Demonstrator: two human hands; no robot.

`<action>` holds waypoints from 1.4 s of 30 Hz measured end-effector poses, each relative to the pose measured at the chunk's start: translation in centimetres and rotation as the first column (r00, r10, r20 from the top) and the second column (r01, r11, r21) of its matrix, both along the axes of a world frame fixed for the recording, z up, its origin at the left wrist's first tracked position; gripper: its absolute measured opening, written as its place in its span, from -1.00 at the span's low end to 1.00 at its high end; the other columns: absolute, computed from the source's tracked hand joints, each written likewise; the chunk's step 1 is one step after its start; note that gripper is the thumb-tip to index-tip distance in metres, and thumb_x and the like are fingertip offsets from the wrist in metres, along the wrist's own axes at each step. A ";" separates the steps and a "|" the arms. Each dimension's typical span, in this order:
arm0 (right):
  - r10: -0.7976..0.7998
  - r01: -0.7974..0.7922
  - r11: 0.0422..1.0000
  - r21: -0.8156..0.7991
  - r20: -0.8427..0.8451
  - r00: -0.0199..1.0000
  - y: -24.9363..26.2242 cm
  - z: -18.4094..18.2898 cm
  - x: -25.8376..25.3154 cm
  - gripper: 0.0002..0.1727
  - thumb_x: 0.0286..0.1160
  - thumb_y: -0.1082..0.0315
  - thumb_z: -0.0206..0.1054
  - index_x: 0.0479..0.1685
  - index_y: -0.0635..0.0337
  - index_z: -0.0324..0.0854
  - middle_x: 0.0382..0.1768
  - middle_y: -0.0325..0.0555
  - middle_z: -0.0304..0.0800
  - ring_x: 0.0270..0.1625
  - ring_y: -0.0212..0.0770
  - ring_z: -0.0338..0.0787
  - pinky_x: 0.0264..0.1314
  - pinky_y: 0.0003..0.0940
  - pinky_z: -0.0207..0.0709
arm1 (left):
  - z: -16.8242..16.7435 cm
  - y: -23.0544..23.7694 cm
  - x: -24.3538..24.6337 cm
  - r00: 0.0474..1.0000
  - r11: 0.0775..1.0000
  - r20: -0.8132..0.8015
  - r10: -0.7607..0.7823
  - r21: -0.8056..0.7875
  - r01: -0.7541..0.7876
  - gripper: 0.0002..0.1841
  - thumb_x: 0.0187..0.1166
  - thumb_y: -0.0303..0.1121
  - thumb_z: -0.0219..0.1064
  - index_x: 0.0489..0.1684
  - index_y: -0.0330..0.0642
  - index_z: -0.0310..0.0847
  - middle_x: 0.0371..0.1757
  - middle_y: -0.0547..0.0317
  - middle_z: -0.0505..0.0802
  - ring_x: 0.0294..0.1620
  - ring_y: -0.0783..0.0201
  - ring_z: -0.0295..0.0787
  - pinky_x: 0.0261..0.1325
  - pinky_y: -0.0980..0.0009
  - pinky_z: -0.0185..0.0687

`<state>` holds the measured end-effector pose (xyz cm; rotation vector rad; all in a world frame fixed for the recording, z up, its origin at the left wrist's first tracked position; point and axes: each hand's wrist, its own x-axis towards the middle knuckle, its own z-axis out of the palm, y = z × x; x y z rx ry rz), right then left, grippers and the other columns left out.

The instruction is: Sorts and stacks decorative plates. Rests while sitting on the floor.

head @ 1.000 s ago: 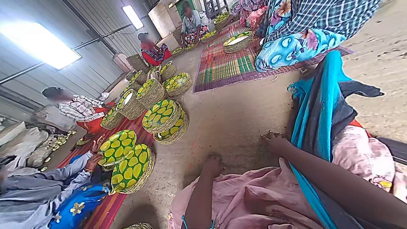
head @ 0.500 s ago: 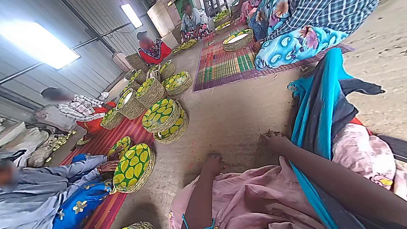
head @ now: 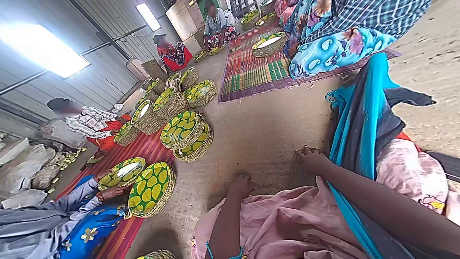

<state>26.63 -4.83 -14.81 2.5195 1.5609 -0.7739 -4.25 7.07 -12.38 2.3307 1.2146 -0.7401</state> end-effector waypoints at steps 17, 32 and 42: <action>-0.008 0.008 1.000 0.011 -0.012 1.000 -0.1 0.3 -0.1 -0.20 0.64 0.27 0.28 0.91 0.04 0.08 0.82 0.51 -0.04 0.71 0.67 0.18 0.52 0.53 0.30 | 0.9 -0.4 0.2 0.999 0.999 -0.013 0.031 -0.007 -0.031 -0.30 0.71 0.11 0.26 0.80 0.04 0.28 0.79 -0.13 0.38 0.75 -0.22 0.34 0.66 -0.26 0.35; -0.002 0.002 1.000 0.006 -0.009 1.000 -0.1 0.2 0.0 -0.19 0.63 0.27 0.29 0.91 0.04 0.07 0.81 0.53 -0.03 0.70 0.66 0.20 0.51 0.53 0.31 | 0.5 -0.2 0.2 1.000 1.000 -0.010 0.014 -0.006 -0.014 -0.30 0.71 0.11 0.26 0.81 0.05 0.29 0.81 -0.12 0.36 0.76 -0.21 0.32 0.67 -0.25 0.33; -0.004 0.004 1.000 -0.002 -0.008 1.000 -0.1 0.5 -0.2 -0.19 0.65 0.26 0.29 0.91 0.04 0.06 0.82 0.52 -0.06 0.71 0.66 0.20 0.52 0.52 0.30 | 0.8 -0.3 0.2 1.000 1.000 -0.011 0.019 -0.016 -0.020 -0.29 0.71 0.11 0.26 0.83 0.05 0.25 0.80 -0.13 0.36 0.76 -0.20 0.33 0.67 -0.24 0.34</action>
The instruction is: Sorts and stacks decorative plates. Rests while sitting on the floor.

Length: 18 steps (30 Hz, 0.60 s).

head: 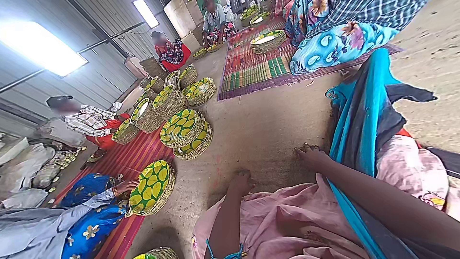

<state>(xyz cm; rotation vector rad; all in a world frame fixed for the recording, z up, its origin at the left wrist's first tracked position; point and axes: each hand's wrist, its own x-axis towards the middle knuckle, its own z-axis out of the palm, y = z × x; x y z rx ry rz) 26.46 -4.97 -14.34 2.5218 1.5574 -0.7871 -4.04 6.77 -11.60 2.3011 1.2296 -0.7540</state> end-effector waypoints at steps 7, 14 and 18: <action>-0.006 0.006 1.000 0.006 0.002 1.000 -0.1 -0.1 0.0 -0.20 0.67 0.25 0.27 0.91 0.03 0.06 0.83 0.52 -0.08 0.72 0.65 0.18 0.53 0.52 0.29 | 0.1 0.0 0.1 1.000 1.000 0.008 0.003 -0.010 -0.003 -0.29 0.72 0.08 0.26 0.84 0.06 0.23 0.79 -0.14 0.37 0.75 -0.17 0.35 0.68 -0.23 0.33; 0.097 -0.095 0.992 0.084 -0.010 0.995 -0.8 2.1 1.6 -0.27 0.63 0.23 0.32 0.84 0.04 0.25 0.83 0.23 0.15 0.86 0.39 0.06 0.79 0.52 -0.17 | -0.1 0.1 -0.1 1.000 1.000 0.022 0.001 0.013 -0.001 -0.30 0.71 0.09 0.28 0.83 0.07 0.26 0.78 -0.14 0.39 0.75 -0.18 0.36 0.69 -0.22 0.34; -0.125 0.141 0.900 0.412 -0.066 0.990 -2.9 5.0 7.0 -0.26 0.68 0.16 0.31 0.86 0.02 0.21 0.78 0.07 0.34 0.88 0.23 0.14 0.83 0.54 -0.35 | 0.1 -0.1 0.1 0.999 1.000 0.035 -0.012 -0.001 0.012 -0.31 0.72 0.03 0.30 0.83 0.04 0.25 0.76 -0.24 0.41 0.74 -0.23 0.36 0.70 -0.21 0.32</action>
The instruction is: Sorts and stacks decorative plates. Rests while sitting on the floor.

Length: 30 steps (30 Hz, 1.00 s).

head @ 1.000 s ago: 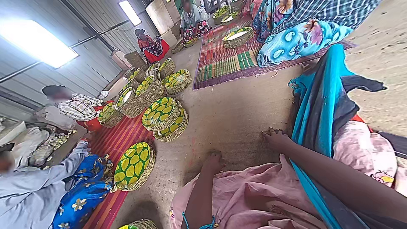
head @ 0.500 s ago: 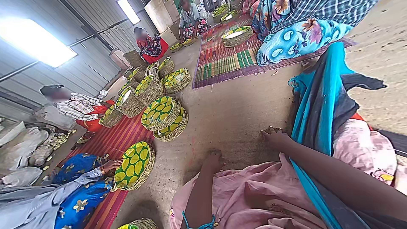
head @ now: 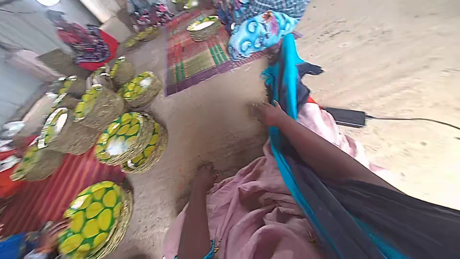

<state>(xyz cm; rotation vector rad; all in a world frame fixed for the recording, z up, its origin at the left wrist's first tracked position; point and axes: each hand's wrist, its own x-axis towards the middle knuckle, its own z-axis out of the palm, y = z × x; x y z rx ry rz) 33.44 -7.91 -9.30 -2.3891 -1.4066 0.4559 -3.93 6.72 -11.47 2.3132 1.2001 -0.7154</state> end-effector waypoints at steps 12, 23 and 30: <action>-0.906 0.886 0.424 -0.190 -0.090 0.414 -19.9 -6.4 8.7 -0.16 0.47 -0.11 0.37 0.70 0.20 0.39 0.79 0.22 0.23 0.83 0.40 0.11 0.62 0.78 -0.24 | -0.7 0.7 0.4 0.998 0.999 -0.048 -0.045 0.026 0.046 -0.28 0.72 0.09 0.27 0.80 -0.07 0.26 0.76 -0.28 0.39 0.76 -0.27 0.32 0.71 -0.22 0.28; -0.922 0.999 0.007 -0.034 -0.386 -0.007 -22.6 -8.4 6.0 -0.38 0.62 0.21 0.16 0.74 -0.07 0.41 0.74 0.03 0.37 0.82 0.11 0.26 0.73 0.39 0.06 | -0.5 0.0 0.3 0.994 0.998 -0.109 -0.028 0.057 0.035 -0.25 0.71 0.14 0.25 0.83 -0.01 0.22 0.83 -0.22 0.28 0.79 -0.29 0.26 0.69 -0.24 0.30; -0.906 0.994 0.014 -0.108 -0.421 -0.033 -22.9 -9.3 6.4 -0.41 0.58 -0.30 0.26 0.41 -0.18 0.73 0.65 0.08 0.51 0.80 0.17 0.29 0.74 0.37 0.02 | -0.5 -0.2 0.3 0.993 0.997 -0.118 -0.030 0.064 0.037 -0.25 0.70 0.16 0.25 0.81 -0.04 0.25 0.80 -0.22 0.34 0.76 -0.28 0.30 0.67 -0.25 0.33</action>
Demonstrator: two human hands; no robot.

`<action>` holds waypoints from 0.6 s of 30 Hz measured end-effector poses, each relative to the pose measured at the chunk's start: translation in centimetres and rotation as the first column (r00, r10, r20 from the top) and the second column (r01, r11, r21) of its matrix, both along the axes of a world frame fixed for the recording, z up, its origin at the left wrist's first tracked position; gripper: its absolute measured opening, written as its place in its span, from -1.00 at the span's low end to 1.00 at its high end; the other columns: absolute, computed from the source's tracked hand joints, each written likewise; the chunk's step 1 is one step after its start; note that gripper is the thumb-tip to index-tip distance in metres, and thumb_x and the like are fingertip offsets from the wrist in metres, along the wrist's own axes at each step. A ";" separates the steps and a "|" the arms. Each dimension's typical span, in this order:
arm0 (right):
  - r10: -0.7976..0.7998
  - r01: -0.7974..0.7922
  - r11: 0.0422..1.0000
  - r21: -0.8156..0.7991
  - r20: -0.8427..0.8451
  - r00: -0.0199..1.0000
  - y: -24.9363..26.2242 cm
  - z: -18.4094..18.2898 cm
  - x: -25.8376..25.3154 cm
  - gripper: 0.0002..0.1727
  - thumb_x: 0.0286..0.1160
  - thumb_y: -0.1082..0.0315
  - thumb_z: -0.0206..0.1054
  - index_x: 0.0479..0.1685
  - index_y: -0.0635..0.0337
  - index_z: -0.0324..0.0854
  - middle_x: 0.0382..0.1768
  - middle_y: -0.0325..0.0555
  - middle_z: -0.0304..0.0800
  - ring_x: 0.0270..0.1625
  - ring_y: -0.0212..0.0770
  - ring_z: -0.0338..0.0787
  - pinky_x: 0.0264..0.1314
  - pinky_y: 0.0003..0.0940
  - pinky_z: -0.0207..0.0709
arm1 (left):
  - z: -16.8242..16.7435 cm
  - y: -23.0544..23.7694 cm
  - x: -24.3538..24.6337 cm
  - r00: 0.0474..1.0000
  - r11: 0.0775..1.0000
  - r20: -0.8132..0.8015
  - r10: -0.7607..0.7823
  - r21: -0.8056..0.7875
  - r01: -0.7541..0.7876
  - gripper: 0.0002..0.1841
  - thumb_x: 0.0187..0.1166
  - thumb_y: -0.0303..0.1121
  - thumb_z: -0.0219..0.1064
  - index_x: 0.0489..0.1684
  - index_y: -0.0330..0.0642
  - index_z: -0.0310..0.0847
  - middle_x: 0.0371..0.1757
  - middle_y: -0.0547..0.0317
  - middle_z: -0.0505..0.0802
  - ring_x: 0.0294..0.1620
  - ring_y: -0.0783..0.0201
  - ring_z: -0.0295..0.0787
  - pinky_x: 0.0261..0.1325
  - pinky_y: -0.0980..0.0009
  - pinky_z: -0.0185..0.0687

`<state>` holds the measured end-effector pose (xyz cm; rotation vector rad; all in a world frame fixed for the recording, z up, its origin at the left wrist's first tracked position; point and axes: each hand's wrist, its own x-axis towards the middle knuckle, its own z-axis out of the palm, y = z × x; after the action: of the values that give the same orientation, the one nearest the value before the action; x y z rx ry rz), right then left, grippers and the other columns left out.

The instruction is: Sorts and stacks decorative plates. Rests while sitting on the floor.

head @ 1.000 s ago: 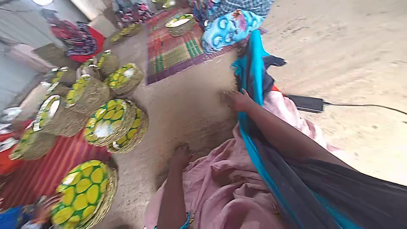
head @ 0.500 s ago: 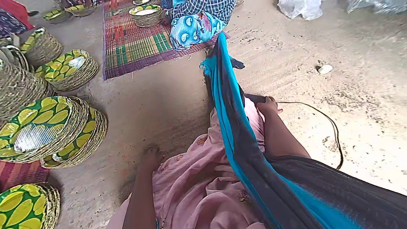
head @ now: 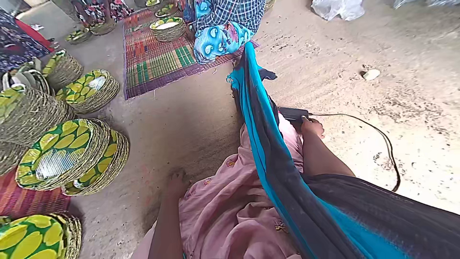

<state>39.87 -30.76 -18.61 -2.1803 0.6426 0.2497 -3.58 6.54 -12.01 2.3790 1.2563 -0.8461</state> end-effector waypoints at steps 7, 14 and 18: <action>0.016 -0.016 1.000 0.005 0.011 1.000 0.7 -1.2 0.8 -0.37 0.42 -0.27 0.44 0.36 -0.10 0.75 0.64 0.11 0.50 0.82 0.25 0.18 0.65 0.56 -0.01 | -0.1 -0.1 0.1 1.000 1.000 0.013 0.003 0.001 -0.003 -0.26 0.71 0.15 0.24 0.81 -0.02 0.26 0.80 -0.24 0.33 0.76 -0.29 0.31 0.67 -0.26 0.33; -0.077 0.022 0.975 0.223 0.239 0.968 1.0 -2.0 1.9 -0.51 0.30 0.15 0.63 0.29 -0.08 0.79 0.43 0.12 0.72 0.59 0.22 0.53 0.52 0.54 0.16 | -0.2 -0.1 0.3 1.000 1.000 0.000 0.016 0.002 -0.016 -0.25 0.71 0.15 0.25 0.82 -0.04 0.24 0.78 -0.24 0.36 0.73 -0.25 0.37 0.65 -0.23 0.38; -0.155 -0.102 0.860 0.499 0.448 0.881 1.5 -2.7 2.3 -0.39 0.29 0.61 0.53 0.46 0.24 0.62 0.42 0.14 0.69 0.41 -0.07 0.69 0.48 -0.08 0.54 | 0.1 -0.4 0.4 1.000 1.000 0.001 0.014 0.001 -0.014 -0.26 0.72 0.17 0.23 0.81 -0.05 0.25 0.78 -0.24 0.35 0.73 -0.24 0.37 0.65 -0.23 0.38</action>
<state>42.18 -29.28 -21.30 -1.6186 0.2776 -0.1288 -3.15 6.18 -11.92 2.3684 1.2724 -0.8395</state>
